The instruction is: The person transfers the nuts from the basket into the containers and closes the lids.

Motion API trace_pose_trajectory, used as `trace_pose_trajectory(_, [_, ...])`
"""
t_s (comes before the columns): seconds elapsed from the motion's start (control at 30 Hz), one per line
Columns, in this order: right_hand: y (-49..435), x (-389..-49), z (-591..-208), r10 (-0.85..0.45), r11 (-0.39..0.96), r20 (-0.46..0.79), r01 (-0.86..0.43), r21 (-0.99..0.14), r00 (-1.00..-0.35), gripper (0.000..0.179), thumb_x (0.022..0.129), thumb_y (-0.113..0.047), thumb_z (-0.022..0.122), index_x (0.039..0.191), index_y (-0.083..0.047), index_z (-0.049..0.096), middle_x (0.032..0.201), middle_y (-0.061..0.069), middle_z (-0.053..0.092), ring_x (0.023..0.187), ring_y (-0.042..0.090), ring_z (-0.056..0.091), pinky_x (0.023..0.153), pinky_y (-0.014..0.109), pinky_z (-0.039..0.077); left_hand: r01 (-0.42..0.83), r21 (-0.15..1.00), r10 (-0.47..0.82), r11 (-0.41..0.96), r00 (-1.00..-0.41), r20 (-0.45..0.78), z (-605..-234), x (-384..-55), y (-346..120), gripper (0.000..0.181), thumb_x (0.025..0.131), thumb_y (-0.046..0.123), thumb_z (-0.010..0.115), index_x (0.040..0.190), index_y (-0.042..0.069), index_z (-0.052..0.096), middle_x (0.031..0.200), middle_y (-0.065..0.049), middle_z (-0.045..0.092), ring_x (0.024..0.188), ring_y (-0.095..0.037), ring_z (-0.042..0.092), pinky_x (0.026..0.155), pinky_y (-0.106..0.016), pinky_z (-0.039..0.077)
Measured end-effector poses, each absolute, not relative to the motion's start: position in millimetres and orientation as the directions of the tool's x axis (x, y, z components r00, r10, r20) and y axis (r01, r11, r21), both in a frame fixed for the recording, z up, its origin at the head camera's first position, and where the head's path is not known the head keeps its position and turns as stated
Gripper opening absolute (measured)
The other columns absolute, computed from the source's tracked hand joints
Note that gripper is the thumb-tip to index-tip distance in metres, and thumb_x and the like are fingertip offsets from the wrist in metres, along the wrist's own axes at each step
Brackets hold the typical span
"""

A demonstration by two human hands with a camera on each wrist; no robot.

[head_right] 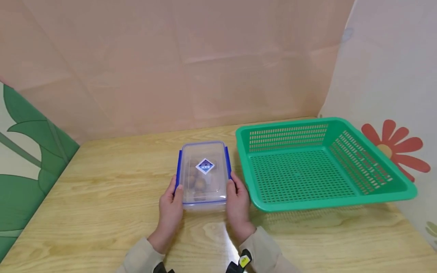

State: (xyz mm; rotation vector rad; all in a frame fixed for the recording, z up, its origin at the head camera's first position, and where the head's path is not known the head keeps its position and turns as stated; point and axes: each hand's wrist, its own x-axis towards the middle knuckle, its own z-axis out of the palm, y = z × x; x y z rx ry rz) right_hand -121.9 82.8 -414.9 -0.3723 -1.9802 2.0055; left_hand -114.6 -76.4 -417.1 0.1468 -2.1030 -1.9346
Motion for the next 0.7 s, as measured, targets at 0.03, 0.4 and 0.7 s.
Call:
trace_pose_trajectory(0.03, [82.5, -121.9, -415.7, 0.385, -0.007, 0.026, -0.031, -0.999, -0.923, 0.04, 0.096, -0.016, 0.045, 0.133, -0.001, 0.047, 0.138, 0.014, 0.047, 0.128, 0.023, 0.041, 0.108, 0.038, 0.036, 0.103, 0.99, -0.257, 0.094, -0.958, 0.124, -417.2, -114.6, -77.1, 0.046, 0.095, 0.011, 0.048, 0.14, 0.006, 0.038, 0.143, -0.009, 0.04, 0.132, -0.023, 0.037, 0.107, -0.035, 0.034])
trace_pose_trajectory(0.4, [84.4, -124.4, -415.4, 0.284, 0.004, 0.053, -0.054, -0.999, -0.957, 0.042, 0.099, -0.021, 0.042, 0.137, -0.004, 0.043, 0.139, 0.012, 0.045, 0.126, 0.023, 0.042, 0.107, 0.039, 0.038, 0.082, 0.993, -0.248, 0.083, -0.964, 0.1, -418.8, -121.9, -86.2, 0.047, 0.095, 0.013, 0.049, 0.14, 0.006, 0.038, 0.141, -0.011, 0.043, 0.13, -0.022, 0.04, 0.104, -0.034, 0.037])
trace_pose_trajectory(0.7, [81.5, -114.7, -400.0, -0.12, 0.671, 0.798, -0.641, -0.373, -0.591, 0.047, 0.095, -0.023, 0.046, 0.125, 0.013, 0.049, 0.129, 0.029, 0.049, 0.118, 0.042, 0.046, 0.104, 0.053, 0.036, 0.134, 0.981, -0.189, 0.143, -0.969, 0.16, -404.7, -118.8, -96.4, 0.056, 0.093, 0.013, 0.052, 0.144, 0.004, 0.029, 0.149, -0.013, 0.029, 0.136, -0.025, 0.03, 0.109, -0.034, 0.032])
